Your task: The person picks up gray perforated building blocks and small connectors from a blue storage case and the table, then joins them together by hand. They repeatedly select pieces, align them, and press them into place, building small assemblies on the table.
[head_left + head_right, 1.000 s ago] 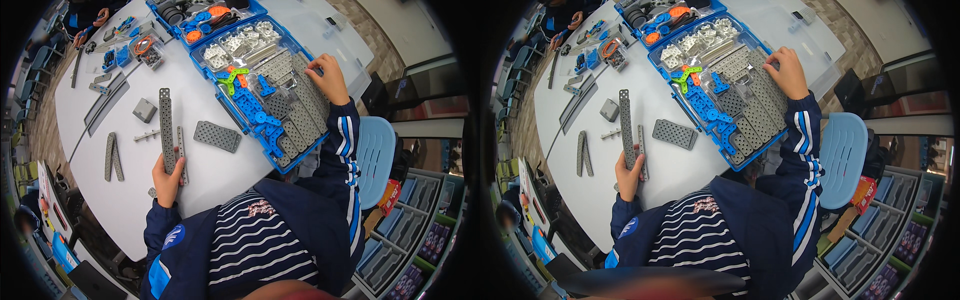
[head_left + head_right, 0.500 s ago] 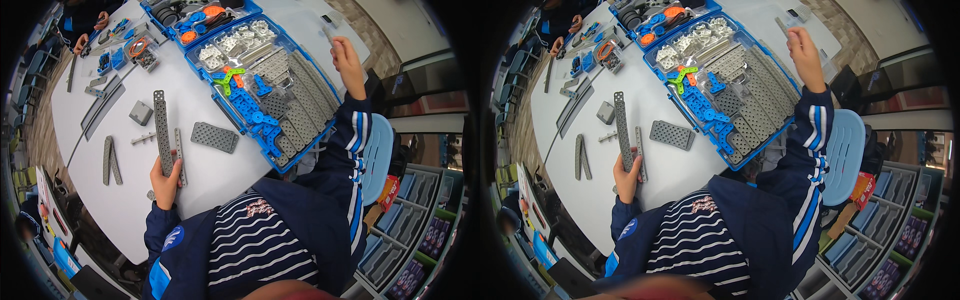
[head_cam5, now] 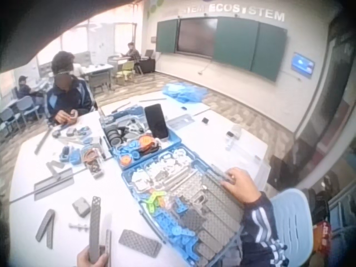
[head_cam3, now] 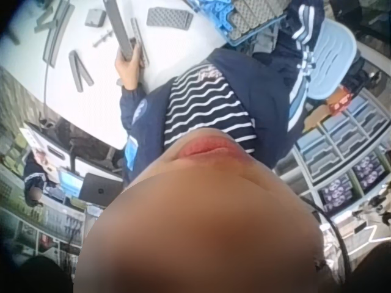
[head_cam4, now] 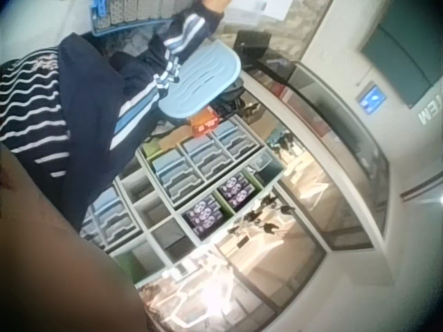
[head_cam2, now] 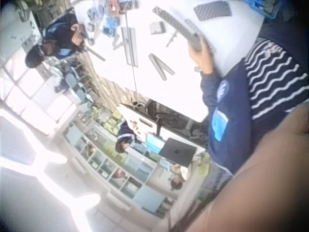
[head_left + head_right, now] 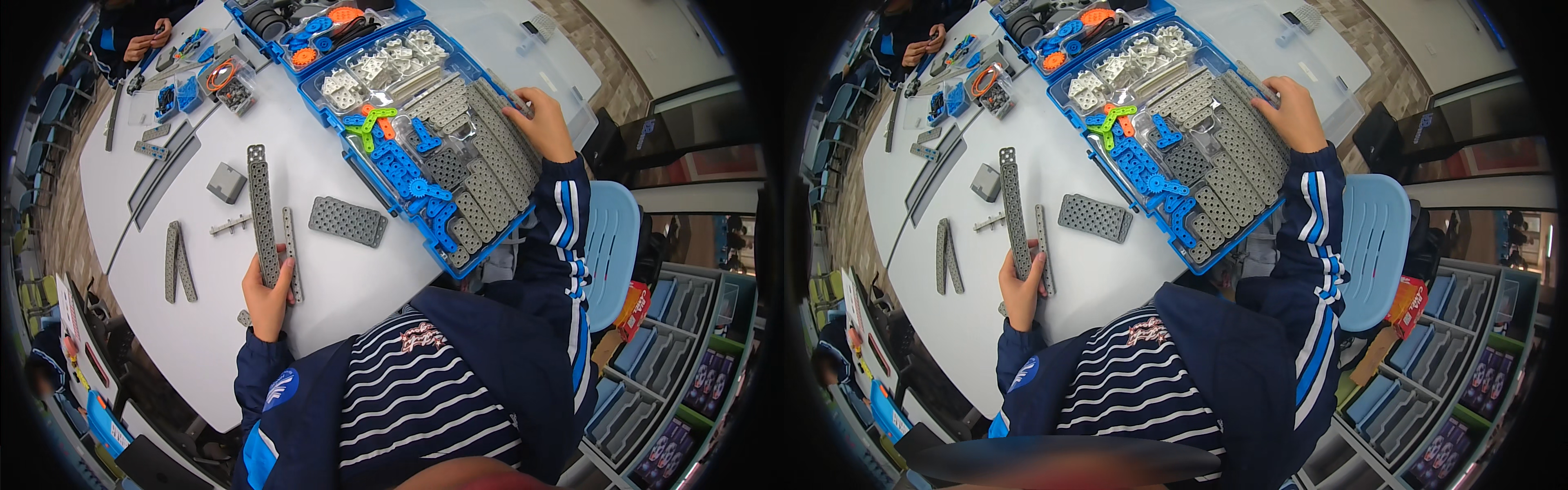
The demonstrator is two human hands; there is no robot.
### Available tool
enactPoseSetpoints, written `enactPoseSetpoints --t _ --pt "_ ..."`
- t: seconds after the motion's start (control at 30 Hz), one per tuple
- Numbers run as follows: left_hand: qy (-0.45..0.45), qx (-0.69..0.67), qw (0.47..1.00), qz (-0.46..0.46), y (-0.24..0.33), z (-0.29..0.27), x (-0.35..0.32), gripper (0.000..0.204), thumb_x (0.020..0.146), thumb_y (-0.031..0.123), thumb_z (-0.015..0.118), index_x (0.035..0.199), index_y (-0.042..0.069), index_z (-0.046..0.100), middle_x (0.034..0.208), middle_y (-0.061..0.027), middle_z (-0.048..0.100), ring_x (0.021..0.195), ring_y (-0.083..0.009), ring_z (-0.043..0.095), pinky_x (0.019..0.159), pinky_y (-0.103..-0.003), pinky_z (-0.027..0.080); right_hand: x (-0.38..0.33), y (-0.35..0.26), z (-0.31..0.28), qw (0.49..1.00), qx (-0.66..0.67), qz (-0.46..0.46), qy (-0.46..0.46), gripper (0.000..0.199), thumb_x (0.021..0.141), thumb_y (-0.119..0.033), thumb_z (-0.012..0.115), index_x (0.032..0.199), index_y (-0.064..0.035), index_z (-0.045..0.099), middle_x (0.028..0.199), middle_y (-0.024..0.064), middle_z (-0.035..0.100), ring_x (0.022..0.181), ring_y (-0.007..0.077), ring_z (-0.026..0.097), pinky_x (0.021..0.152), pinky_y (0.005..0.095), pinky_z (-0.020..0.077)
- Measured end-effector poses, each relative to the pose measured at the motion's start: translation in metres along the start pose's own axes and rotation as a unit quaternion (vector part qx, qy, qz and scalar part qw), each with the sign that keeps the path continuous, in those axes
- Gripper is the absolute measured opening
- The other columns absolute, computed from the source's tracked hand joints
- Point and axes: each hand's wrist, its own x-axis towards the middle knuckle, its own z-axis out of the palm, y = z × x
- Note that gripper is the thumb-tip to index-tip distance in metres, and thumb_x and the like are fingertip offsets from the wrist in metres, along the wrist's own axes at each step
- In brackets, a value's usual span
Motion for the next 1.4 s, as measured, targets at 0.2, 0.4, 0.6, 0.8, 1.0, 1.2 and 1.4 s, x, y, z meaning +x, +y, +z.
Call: enactPoseSetpoints --t 0.2,0.4,0.6,0.8,1.0,1.2,1.4 --pt "-0.005 0.002 1.000 -0.002 -0.002 -0.001 0.000 0.025 0.095 0.007 0.068 0.117 -0.004 0.063 0.075 -0.0001 0.059 0.045 -0.0043 0.045 0.041 -0.022 0.036 -0.001 0.005 -0.006 0.993 0.051 0.096 -0.041 0.027 0.083 -0.018 0.077 0.100 0.0011 0.070 0.092 0.0157 0.069 0.079 0.0291 0.066 0.074 0.0368 0.0514" --pt "-0.007 0.001 1.000 -0.005 -0.003 -0.002 0.000 0.026 0.094 0.006 0.068 0.117 -0.004 0.063 0.078 -0.0010 0.061 0.045 -0.0043 0.045 0.041 -0.022 0.036 -0.005 0.001 0.000 0.993 -0.098 -0.064 0.017 0.022 0.084 -0.014 0.072 0.102 -0.0006 0.071 0.088 0.0150 0.068 0.074 0.0252 0.064 0.071 0.0333 0.0504" --pt "-0.005 0.001 1.000 -0.005 -0.003 -0.002 0.000 0.023 0.094 0.007 0.069 0.115 -0.003 0.064 0.071 0.0013 0.056 0.046 -0.0045 0.046 0.042 -0.022 0.036 -0.005 -0.008 -0.013 0.999 -0.038 -0.004 0.027 0.021 0.086 -0.015 0.065 0.101 -0.0010 0.066 0.086 0.0190 0.069 0.075 0.0336 0.067 0.070 0.0407 0.0520" --pt "-0.010 0.000 1.000 -0.006 -0.005 -0.002 0.001 0.026 0.095 0.008 0.069 0.117 -0.003 0.063 0.078 -0.0011 0.061 0.045 -0.0045 0.046 0.041 -0.022 0.037 0.006 -0.017 -0.035 0.987 0.085 0.103 0.085 0.018 0.089 -0.021 0.066 0.093 -0.0036 0.066 0.076 0.0155 0.066 0.065 0.0259 0.064 0.064 0.0385 0.0485" --pt "-0.004 0.001 1.000 -0.006 -0.001 -0.001 0.000 0.024 0.094 0.007 0.069 0.115 -0.003 0.063 0.074 0.0001 0.059 0.046 -0.0045 0.046 0.042 -0.022 0.036 0.013 -0.026 -0.005 0.995 -0.071 0.041 -0.061 0.027 0.087 -0.030 0.073 0.095 -0.0044 0.071 0.078 0.0185 0.070 0.073 0.0357 0.068 0.067 0.0450 0.0510" --pt "0.000 -0.002 1.000 -0.011 0.000 -0.001 0.000 0.022 0.094 0.007 0.069 0.114 -0.003 0.064 0.071 0.0012 0.057 0.046 -0.0048 0.046 0.042 -0.022 0.036 0.008 -0.026 0.012 0.993 -0.102 0.055 -0.027 0.026 0.082 -0.028 0.076 0.091 -0.0036 0.071 0.078 0.0204 0.069 0.076 0.0393 0.068 0.068 0.0463 0.0516" --pt "-0.004 -0.007 1.000 -0.009 -0.001 -0.002 0.001 0.022 0.094 0.007 0.069 0.113 -0.003 0.064 0.070 0.0013 0.056 0.045 -0.0048 0.046 0.042 -0.022 0.036 0.011 -0.023 0.016 0.993 -0.042 0.104 -0.040 0.025 0.077 -0.025 0.078 0.085 -0.0023 0.069 0.075 0.0205 0.068 0.072 0.0387 0.068 0.067 0.0443 0.0517"
